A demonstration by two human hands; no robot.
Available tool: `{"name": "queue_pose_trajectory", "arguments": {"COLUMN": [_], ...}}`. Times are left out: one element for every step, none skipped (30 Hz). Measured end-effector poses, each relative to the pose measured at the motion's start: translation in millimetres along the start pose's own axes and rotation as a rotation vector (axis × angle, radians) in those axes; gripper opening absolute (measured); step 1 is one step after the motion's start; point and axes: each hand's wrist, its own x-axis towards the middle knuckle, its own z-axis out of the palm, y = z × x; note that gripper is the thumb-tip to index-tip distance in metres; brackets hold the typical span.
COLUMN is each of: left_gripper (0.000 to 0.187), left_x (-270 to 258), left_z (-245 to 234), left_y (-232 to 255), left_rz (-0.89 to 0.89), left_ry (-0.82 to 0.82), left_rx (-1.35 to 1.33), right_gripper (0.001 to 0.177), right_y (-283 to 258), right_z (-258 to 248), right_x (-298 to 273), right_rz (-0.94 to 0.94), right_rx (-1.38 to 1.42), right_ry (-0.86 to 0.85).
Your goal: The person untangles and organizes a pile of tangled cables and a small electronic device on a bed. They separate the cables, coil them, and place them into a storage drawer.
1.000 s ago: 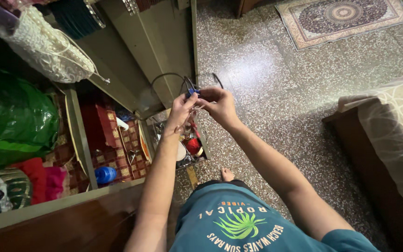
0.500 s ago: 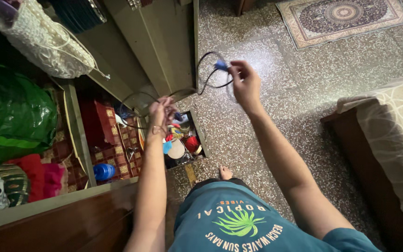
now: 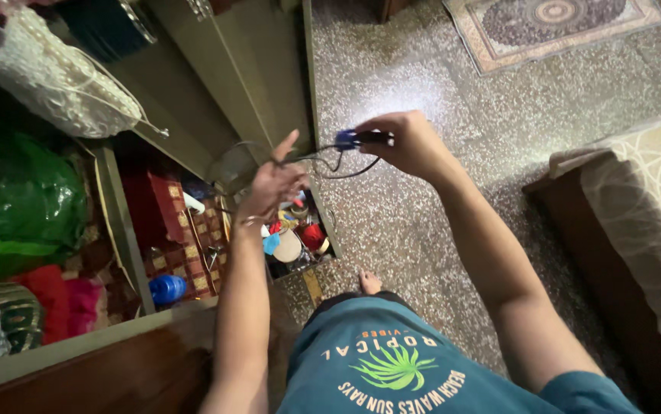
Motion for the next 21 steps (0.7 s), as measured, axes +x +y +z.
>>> {"name": "queue_pose_trajectory", "arguments": {"left_gripper": [0.054,0.054,0.054,0.04,0.03,0.03,0.029,0.029,0.028,0.029,0.03,0.031,0.031,0.031,0.031,0.031,0.03,0.03,0.03,0.03,0.03], "left_x": [6,12,19,23,27,32,36,39,40,39,37,35,33,30,29,30,29,27,24,20,17], "left_z": [13,24,31,37,41,44,44,43,42,37,28,19,9,-1,-12,-26,-40,-53,-65,-73,-79], "left_y": [1,2,4,3,3,1,-1,-4,-9,-14,-19,-24,-30,-38,-47,-53,-61,-69,-77,-85,-93], "left_rz": [-0.01,-0.019,-0.02,-0.047,-0.072,-0.097,-0.107,-0.116,-0.13,-0.126,-0.121,-0.117,-0.143,-0.169,-0.196,-0.225,-0.258,-0.29,-0.311,-0.331,-0.352], "left_ry": [-0.07,-0.141,-0.207,-0.204,-0.199,-0.194,-0.167,-0.14,-0.114,-0.079,-0.044,-0.009,0.041,0.091,0.14,0.175,0.21,0.246,0.205,0.164,0.121], "left_rx": [0.068,0.136,0.207,0.234,0.263,0.291,0.253,0.214,0.174,0.261,0.349,0.436,0.404,0.372,0.34,0.296,0.249,0.202,0.27,0.337,0.405], "right_gripper": [0.025,0.026,0.025,0.025,0.024,0.025,0.026,0.026,0.025,0.024,0.023,0.022,0.02,0.017,0.015,0.016,0.018,0.019,0.02,0.021,0.022], "right_y": [0,3,7,12,17,23,30,37,45,54,62,71,80,89,97,105,113,119,122,124,123], "right_z": [4,6,7,11,15,20,24,27,29,28,26,19,8,-3,-16,-30,-46,-62,-77,-89,-98], "right_x": [4,5,9,11,13,14,14,14,14,16,16,11,6,3,1,-3,-9,-15,-18,-24,-28], "right_rz": [0.018,0.036,0.025,0.015,0.003,0.047,0.095,0.144,0.119,0.094,0.067,0.084,0.099,0.095,0.092,0.054,0.02,-0.036,-0.096,-0.133,-0.171], "right_rx": [0.091,0.183,0.338,0.494,0.65,0.751,0.85,0.948,1.041,1.132,1.223,1.059,0.896,0.928,0.959,0.995,1.028,1.06,1.092,1.107,1.121], "right_ry": [-0.012,-0.024,0.009,0.041,0.074,0.158,0.244,0.331,0.394,0.459,0.524,0.588,0.647,0.715,0.784,0.863,0.94,0.97,0.998,1.001,1.004]}}
